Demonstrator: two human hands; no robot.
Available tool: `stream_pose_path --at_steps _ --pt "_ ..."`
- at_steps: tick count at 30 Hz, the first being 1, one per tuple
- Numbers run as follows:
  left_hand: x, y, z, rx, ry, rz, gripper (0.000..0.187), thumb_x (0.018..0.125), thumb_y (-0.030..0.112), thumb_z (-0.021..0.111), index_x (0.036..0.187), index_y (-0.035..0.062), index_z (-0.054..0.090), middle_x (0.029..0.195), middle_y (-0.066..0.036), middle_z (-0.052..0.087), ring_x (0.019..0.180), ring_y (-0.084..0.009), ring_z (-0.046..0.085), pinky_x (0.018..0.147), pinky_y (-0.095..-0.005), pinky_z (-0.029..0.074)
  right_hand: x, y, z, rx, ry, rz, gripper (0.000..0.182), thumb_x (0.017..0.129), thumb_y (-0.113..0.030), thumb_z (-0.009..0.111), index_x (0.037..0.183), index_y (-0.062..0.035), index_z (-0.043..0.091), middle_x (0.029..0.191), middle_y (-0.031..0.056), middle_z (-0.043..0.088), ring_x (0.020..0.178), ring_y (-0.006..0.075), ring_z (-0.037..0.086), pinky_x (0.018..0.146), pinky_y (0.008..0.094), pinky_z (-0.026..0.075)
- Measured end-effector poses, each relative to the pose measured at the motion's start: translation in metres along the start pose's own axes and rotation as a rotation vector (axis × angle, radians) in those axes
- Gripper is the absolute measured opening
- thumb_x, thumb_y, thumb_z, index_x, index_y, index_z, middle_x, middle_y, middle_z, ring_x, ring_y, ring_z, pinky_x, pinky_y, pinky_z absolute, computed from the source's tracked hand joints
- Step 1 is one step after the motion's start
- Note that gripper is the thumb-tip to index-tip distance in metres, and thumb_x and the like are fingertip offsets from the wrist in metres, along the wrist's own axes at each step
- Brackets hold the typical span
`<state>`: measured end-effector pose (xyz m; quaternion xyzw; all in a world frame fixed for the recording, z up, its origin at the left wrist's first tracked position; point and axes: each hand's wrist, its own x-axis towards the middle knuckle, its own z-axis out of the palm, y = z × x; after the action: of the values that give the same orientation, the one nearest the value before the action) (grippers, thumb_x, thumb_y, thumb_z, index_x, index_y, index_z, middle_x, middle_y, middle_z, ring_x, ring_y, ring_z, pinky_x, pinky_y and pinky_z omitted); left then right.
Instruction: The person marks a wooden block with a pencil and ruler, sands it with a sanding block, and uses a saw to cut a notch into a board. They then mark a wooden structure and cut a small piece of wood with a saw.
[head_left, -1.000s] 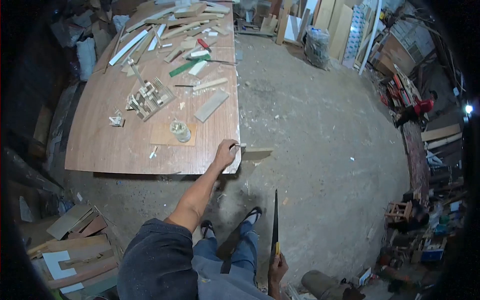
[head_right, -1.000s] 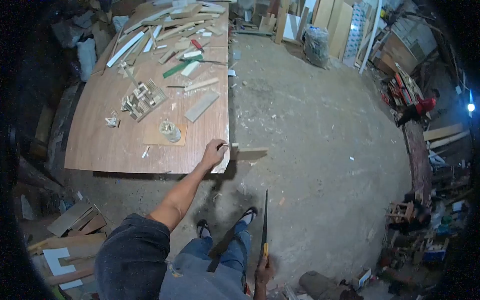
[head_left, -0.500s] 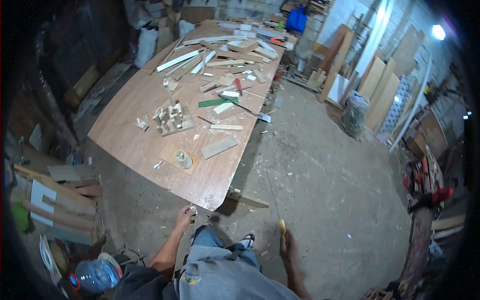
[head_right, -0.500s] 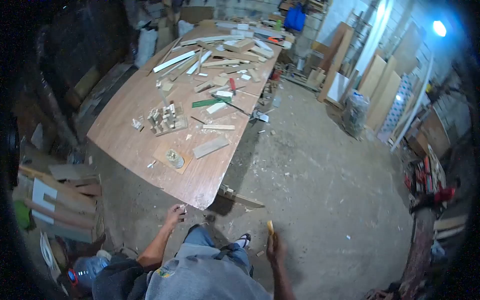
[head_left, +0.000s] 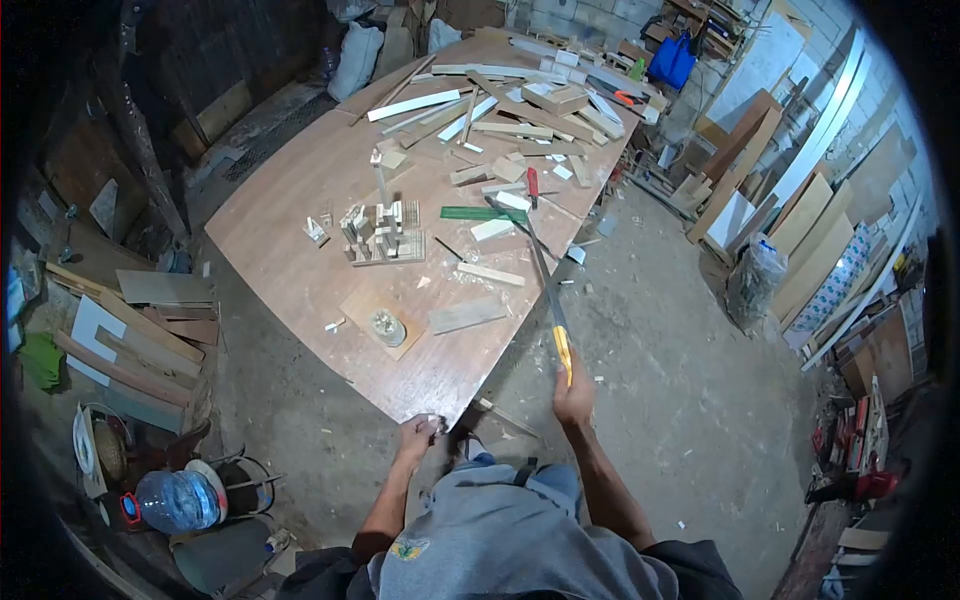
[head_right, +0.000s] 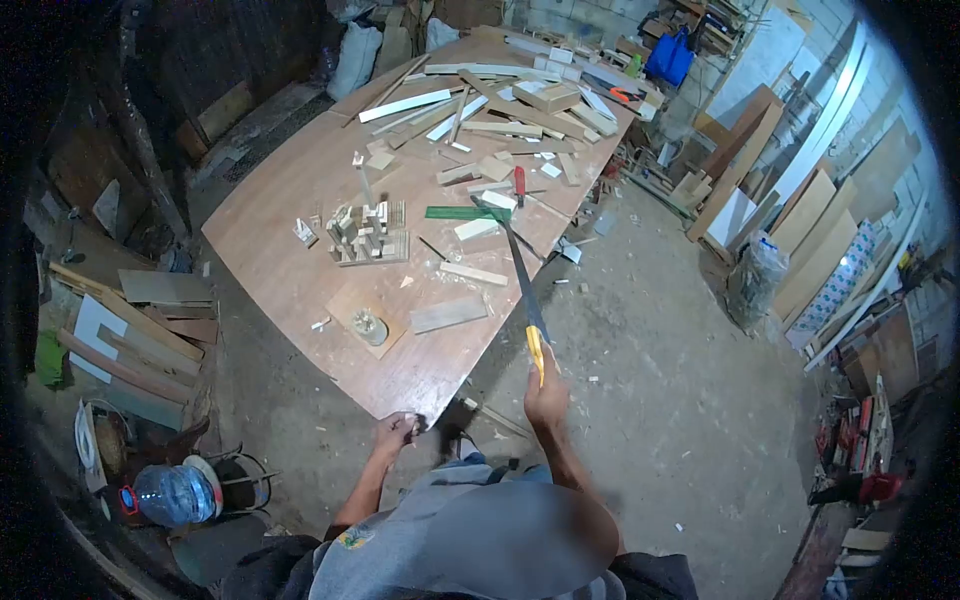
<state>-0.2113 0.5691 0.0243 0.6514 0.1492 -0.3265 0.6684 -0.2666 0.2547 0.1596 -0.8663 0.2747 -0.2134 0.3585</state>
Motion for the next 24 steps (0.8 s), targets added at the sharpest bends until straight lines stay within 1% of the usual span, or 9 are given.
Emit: stream_pose_path --at_steps 2,4,7,9,14,16,19,22,24 --pt "0.015 0.017 0.014 0.045 -0.153 0.098 0.014 0.098 0.016 0.058 0.100 0.0055 0.068 0.088 0.000 0.068 0.073 -0.0088 0.061 0.064 -0.0263 0.050 0.019 0.009 0.006 -0.003 -0.024 -0.094 0.049 0.098 -0.017 0.051 0.146 -0.0080 0.046 0.120 0.0321 0.062 0.111 0.0472 0.062 0.090 0.0467 0.051" --pt "0.017 0.042 0.026 0.003 -0.170 0.122 0.014 0.099 0.015 0.057 0.101 0.0051 0.068 0.088 0.000 0.067 0.074 -0.0085 0.060 0.064 -0.0255 0.050 0.041 0.014 0.007 -0.002 -0.047 -0.073 0.049 0.097 -0.015 0.050 0.145 -0.0079 0.046 0.121 0.0321 0.061 0.111 0.0486 0.060 0.091 0.0485 0.051" --pt "0.023 0.059 0.033 -0.084 -0.158 0.160 0.014 0.099 0.011 0.055 0.102 0.0042 0.067 0.087 0.000 0.066 0.073 -0.0081 0.059 0.064 -0.0238 0.049 0.087 0.019 0.008 -0.199 -0.021 -0.138 0.049 0.094 -0.013 0.056 0.142 -0.0067 0.047 0.106 0.0294 0.066 0.094 0.0487 0.063 0.081 0.0538 0.050" --pt "0.023 0.064 0.037 -0.123 -0.121 0.168 0.014 0.099 0.010 0.054 0.103 0.0038 0.067 0.085 -0.001 0.065 0.073 -0.0079 0.059 0.063 -0.0229 0.048 0.127 0.021 0.011 -0.256 -0.059 -0.148 0.050 0.096 -0.014 0.053 0.145 -0.0094 0.045 0.109 0.0299 0.065 0.094 0.0495 0.063 0.083 0.0549 0.050" --pt "0.025 0.072 0.052 -0.147 0.105 0.193 0.015 0.095 0.004 0.059 0.106 0.0005 0.067 0.081 -0.002 0.065 0.064 -0.0080 0.056 0.057 -0.0229 0.047 0.263 0.044 0.046 -0.448 -0.028 -0.323 0.055 0.096 -0.011 0.051 0.149 -0.0091 0.038 0.108 0.0254 0.067 0.097 0.0452 0.063 0.089 0.0565 0.045" --pt "0.028 0.083 0.070 -0.247 0.205 0.176 0.015 0.094 0.005 0.061 0.107 0.0007 0.068 0.081 -0.002 0.065 0.064 -0.0085 0.057 0.056 -0.0231 0.048 0.328 0.066 0.074 -0.493 0.024 -0.422 0.052 0.099 -0.018 0.051 0.148 -0.0065 0.041 0.098 0.0212 0.068 0.088 0.0399 0.063 0.086 0.0522 0.042" --pt "0.039 0.094 0.093 -0.355 0.430 0.153 0.016 0.093 0.005 0.064 0.108 0.0016 0.068 0.081 -0.002 0.066 0.065 -0.0094 0.060 0.055 -0.0239 0.049 0.424 0.088 0.122 -0.692 0.055 -0.476 0.063 0.091 -0.010 0.052 0.151 -0.0052 0.035 0.088 0.0156 0.065 0.084 0.0352 0.062 0.083 0.0517 0.041" --pt "0.042 0.120 0.133 -0.449 0.655 0.118 0.014 0.092 0.007 0.067 0.106 0.0036 0.068 0.082 -0.003 0.068 0.066 -0.0105 0.063 0.054 -0.0243 0.050 0.504 0.131 0.175 -0.812 0.121 -0.580 0.068 0.088 -0.009 0.052 0.153 -0.0065 0.033 0.093 0.0149 0.065 0.089 0.0321 0.062 0.082 0.0502 0.042" --pt "0.048 0.148 0.158 -0.559 0.800 0.113 0.012 0.093 0.008 0.068 0.104 0.0046 0.068 0.085 -0.003 0.070 0.067 -0.0116 0.064 0.054 -0.0243 0.049 0.540 0.151 0.196 -0.789 -0.132 -0.456 0.069 0.090 -0.010 0.052 0.155 -0.0078 0.029 0.100 0.0153 0.065 0.096 0.0307 0.061 0.086 0.0495 0.043"
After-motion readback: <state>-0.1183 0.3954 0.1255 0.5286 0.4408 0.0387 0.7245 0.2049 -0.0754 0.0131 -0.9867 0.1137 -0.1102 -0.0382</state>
